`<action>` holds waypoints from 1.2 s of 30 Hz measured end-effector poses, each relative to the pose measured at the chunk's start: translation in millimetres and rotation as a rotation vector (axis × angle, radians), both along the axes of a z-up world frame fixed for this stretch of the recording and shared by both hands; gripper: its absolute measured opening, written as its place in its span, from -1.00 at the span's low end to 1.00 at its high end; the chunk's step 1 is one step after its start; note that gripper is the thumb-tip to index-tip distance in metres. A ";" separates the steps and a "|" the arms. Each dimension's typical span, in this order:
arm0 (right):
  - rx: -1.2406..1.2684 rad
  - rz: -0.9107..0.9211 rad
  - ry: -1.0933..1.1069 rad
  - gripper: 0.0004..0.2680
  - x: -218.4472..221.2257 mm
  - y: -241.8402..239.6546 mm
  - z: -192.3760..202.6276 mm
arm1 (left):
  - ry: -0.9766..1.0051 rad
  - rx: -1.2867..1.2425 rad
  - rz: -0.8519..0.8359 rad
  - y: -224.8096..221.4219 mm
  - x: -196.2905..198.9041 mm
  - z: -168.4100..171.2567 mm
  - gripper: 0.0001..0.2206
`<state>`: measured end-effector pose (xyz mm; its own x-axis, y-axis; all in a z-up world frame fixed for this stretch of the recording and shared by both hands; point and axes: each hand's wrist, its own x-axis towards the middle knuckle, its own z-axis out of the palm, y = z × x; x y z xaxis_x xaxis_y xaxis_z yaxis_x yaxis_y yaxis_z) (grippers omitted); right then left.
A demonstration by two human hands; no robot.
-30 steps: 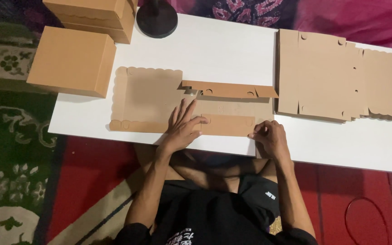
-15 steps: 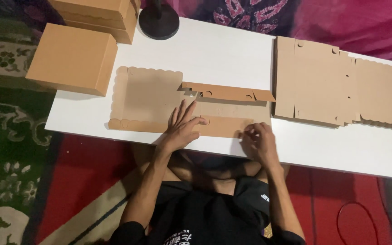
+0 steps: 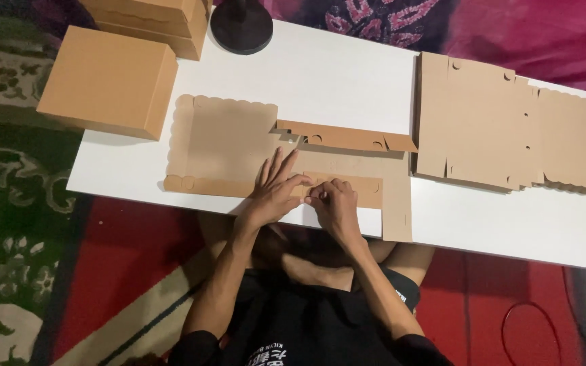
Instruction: Folding and creasing cardboard box templates to prepare them for assembly.
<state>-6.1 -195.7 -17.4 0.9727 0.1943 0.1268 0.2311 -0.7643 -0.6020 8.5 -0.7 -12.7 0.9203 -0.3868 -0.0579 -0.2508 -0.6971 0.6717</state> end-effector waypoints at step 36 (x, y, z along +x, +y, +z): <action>-0.074 -0.289 0.346 -0.85 2.2 -104.9 52.7 | 0.010 0.080 0.031 -9.3 -9.7 25.3 -0.71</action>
